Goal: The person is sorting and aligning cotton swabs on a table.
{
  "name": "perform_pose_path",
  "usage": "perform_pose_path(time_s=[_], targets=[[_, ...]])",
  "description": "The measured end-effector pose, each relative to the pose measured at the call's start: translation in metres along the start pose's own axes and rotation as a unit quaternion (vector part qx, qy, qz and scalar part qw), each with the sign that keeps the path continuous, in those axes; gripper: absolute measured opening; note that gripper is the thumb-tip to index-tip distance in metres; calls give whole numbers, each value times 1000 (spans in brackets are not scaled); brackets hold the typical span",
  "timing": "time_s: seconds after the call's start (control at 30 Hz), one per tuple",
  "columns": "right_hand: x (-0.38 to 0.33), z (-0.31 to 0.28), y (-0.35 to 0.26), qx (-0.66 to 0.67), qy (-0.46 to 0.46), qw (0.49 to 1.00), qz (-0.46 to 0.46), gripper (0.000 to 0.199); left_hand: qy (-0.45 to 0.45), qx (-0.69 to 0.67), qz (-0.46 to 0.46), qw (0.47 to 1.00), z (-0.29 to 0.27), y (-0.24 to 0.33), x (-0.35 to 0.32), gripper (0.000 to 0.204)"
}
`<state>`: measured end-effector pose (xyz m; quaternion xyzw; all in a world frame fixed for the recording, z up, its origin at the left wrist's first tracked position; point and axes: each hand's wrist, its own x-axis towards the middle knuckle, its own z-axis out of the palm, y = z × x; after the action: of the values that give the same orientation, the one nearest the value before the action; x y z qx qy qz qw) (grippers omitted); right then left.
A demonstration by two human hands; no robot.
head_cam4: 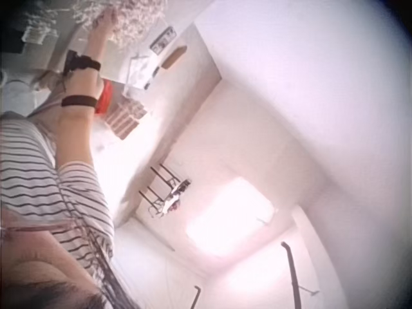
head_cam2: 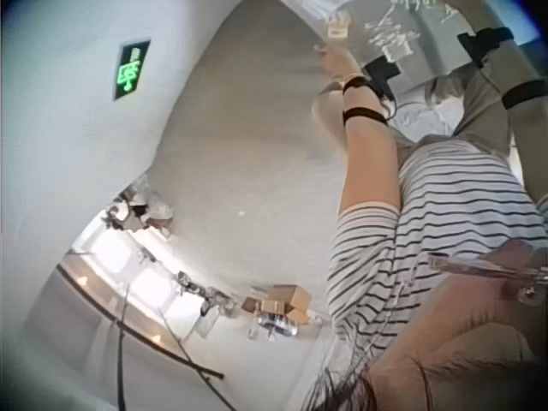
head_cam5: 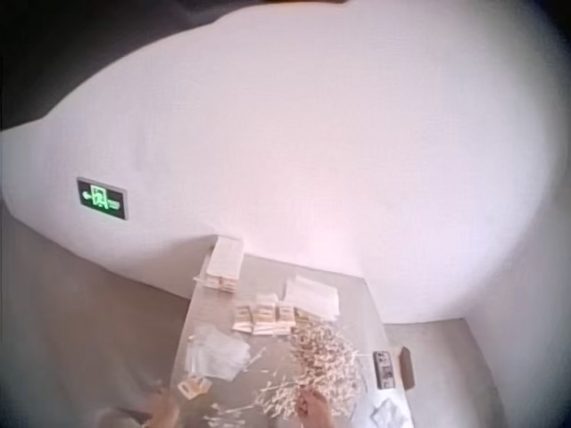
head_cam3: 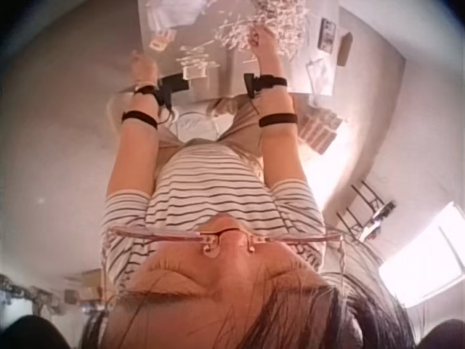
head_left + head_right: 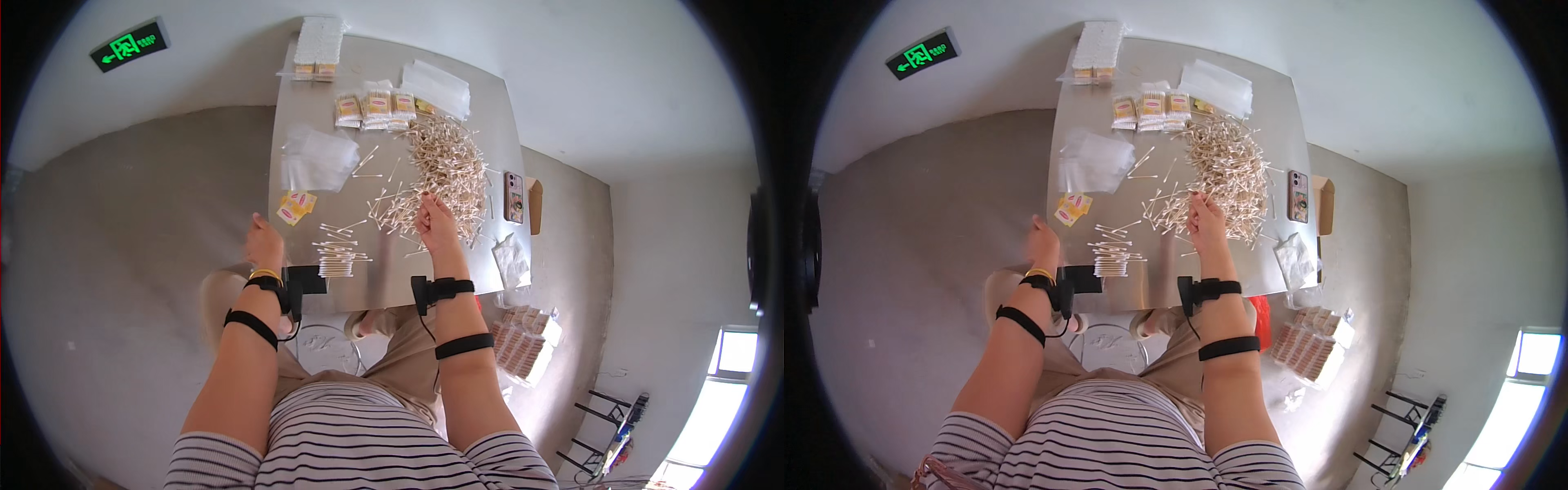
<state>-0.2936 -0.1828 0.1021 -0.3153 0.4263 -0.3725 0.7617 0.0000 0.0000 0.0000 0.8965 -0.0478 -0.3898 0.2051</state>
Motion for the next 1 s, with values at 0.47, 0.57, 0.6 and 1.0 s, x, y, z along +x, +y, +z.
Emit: perform_pose_path(time_s=[0.47,0.57,0.6,1.0], targets=[[-95,-91,-21,249,-117,961,-1,23,172,-217,426,861,-44,-54,-105,30],[-122,-63,-11,295,-59,953,43,22,63,-303,348,885,-45,-78,-132,25],[-129,-62,-7,312,-72,946,44,21,75,-306,354,880,-47,-86,-137,25],[-159,-116,-23,319,-154,933,-59,20,-101,-240,382,886,-60,-102,-198,27]])
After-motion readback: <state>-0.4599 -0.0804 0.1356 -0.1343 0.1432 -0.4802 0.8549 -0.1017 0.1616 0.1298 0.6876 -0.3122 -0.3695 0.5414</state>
